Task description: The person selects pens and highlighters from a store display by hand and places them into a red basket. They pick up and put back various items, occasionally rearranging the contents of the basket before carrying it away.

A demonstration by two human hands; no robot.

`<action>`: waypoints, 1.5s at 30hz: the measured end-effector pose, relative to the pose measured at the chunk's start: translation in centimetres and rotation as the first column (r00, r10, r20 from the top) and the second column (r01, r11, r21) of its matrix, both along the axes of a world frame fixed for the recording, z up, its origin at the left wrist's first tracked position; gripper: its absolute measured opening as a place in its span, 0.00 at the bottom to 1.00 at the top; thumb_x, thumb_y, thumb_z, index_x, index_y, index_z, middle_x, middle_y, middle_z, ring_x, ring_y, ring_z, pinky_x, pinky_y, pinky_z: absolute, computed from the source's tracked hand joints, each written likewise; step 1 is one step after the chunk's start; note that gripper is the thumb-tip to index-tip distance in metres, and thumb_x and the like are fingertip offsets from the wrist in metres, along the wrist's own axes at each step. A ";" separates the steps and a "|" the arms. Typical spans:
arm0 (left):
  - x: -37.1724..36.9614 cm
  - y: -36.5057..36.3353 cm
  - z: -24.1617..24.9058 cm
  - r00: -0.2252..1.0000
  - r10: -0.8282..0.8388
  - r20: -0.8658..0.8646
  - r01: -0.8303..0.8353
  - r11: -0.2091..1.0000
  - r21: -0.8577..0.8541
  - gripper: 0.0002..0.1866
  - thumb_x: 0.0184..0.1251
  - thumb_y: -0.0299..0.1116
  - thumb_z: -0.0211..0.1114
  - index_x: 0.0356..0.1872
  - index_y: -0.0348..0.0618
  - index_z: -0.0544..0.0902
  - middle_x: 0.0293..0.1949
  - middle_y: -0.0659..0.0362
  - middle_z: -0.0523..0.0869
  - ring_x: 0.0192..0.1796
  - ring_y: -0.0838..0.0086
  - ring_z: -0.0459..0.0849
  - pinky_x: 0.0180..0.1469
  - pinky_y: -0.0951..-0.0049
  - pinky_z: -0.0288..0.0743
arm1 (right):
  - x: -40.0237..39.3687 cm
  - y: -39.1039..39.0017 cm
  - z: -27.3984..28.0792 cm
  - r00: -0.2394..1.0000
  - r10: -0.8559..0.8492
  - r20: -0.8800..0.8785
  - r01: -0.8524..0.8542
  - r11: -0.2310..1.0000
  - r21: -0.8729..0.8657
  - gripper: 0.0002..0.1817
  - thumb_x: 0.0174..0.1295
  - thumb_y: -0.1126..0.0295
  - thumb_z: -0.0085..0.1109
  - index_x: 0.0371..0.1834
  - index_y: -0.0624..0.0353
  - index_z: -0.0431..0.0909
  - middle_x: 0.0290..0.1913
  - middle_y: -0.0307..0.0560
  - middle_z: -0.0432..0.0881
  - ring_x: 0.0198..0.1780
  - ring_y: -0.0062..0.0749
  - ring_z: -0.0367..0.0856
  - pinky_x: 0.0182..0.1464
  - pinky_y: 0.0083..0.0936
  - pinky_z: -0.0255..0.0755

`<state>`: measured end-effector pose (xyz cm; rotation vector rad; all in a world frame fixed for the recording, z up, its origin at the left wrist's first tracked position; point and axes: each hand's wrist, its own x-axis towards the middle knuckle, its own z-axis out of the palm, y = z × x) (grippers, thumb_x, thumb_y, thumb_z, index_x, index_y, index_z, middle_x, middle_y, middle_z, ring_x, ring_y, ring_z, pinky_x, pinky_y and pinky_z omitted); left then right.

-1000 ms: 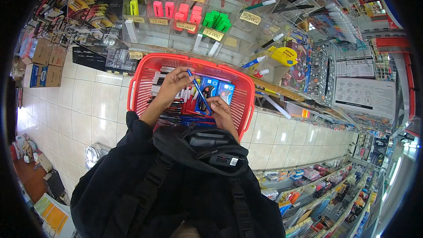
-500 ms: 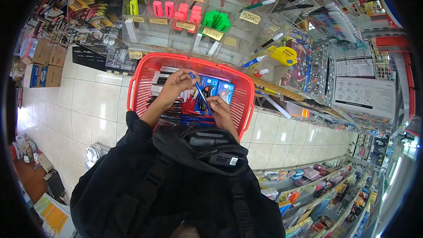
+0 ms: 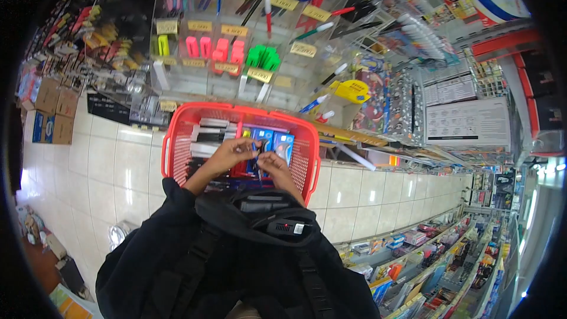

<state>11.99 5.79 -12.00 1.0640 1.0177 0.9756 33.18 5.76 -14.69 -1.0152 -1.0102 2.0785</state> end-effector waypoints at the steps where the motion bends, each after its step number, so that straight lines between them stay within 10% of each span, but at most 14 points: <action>1: 0.1 -0.1 -0.4 1.000 -0.020 -0.010 0.021 1.000 0.015 0.14 0.64 0.32 0.69 0.49 0.43 0.84 0.28 0.68 0.79 0.31 0.86 0.72 0.36 0.81 0.68 | -0.1 0.0 0.1 0.999 0.023 0.026 -0.023 0.999 0.026 0.10 0.67 0.72 0.58 0.50 0.60 0.76 0.40 0.35 0.80 0.42 0.18 0.77 0.43 0.18 0.69; 11: -1.5 -0.2 -0.5 0.938 -0.004 -0.347 0.056 0.988 0.142 0.18 0.69 0.41 0.64 0.53 0.40 0.81 0.35 0.56 0.83 0.35 0.72 0.79 0.40 0.72 0.74 | 1.6 2.7 4.2 0.975 0.048 0.218 -0.084 0.984 0.160 0.09 0.65 0.76 0.61 0.45 0.61 0.74 0.39 0.41 0.83 0.40 0.22 0.82 0.42 0.20 0.75; 16: -3.9 -1.3 -1.5 0.665 -0.017 -0.747 0.272 0.937 0.220 0.21 0.63 0.44 0.65 0.48 0.39 0.82 0.41 0.47 0.84 0.45 0.51 0.82 0.50 0.57 0.75 | 3.1 8.4 13.3 0.909 -0.245 0.337 -0.027 0.772 0.635 0.12 0.62 0.77 0.63 0.47 0.61 0.72 0.37 0.40 0.82 0.39 0.21 0.81 0.42 0.19 0.75; 21: -4.2 -1.3 -1.9 0.642 -0.160 -0.750 0.324 0.943 0.077 0.20 0.60 0.43 0.67 0.48 0.40 0.82 0.43 0.47 0.85 0.49 0.52 0.82 0.52 0.57 0.75 | 1.2 12.8 26.1 0.758 -0.651 -0.035 0.326 0.332 0.885 0.25 0.61 0.78 0.64 0.60 0.64 0.67 0.35 0.44 0.81 0.36 0.25 0.83 0.38 0.18 0.75; 29: -4.7 -1.1 -2.8 0.583 -0.206 -0.786 0.356 0.934 0.019 0.20 0.58 0.44 0.68 0.45 0.40 0.81 0.40 0.46 0.86 0.45 0.50 0.83 0.49 0.55 0.76 | -3.4 19.1 33.3 0.610 -0.650 -0.454 0.557 -0.057 0.829 0.19 0.67 0.72 0.61 0.57 0.63 0.69 0.35 0.49 0.84 0.36 0.27 0.85 0.37 0.18 0.76; 37: -5.2 -1.4 -3.9 0.581 -0.260 -0.771 0.333 0.941 -0.067 0.19 0.56 0.44 0.69 0.41 0.40 0.81 0.38 0.45 0.85 0.44 0.49 0.83 0.47 0.54 0.76 | -5.4 27.8 34.9 0.569 -0.679 -0.465 0.509 -0.153 0.847 0.16 0.65 0.68 0.63 0.52 0.62 0.73 0.30 0.44 0.84 0.34 0.21 0.81 0.35 0.19 0.68; 41: -5.1 -1.3 -4.2 0.574 -0.255 -0.778 0.342 0.938 -0.055 0.19 0.56 0.44 0.69 0.41 0.40 0.81 0.37 0.46 0.85 0.43 0.49 0.83 0.46 0.54 0.76 | -5.3 31.1 33.9 0.593 -0.789 -0.162 0.273 0.008 0.962 0.15 0.63 0.65 0.64 0.48 0.62 0.78 0.35 0.50 0.87 0.35 0.25 0.82 0.40 0.24 0.71; 45: -5.1 -1.3 -4.0 0.552 -0.247 -0.797 0.355 0.934 -0.043 0.19 0.55 0.43 0.71 0.40 0.40 0.81 0.38 0.46 0.86 0.43 0.49 0.84 0.46 0.54 0.76 | -5.3 31.4 32.4 0.536 -0.838 -0.102 0.026 -0.105 0.994 0.11 0.64 0.66 0.62 0.43 0.63 0.83 0.39 0.50 0.86 0.38 0.35 0.82 0.46 0.31 0.74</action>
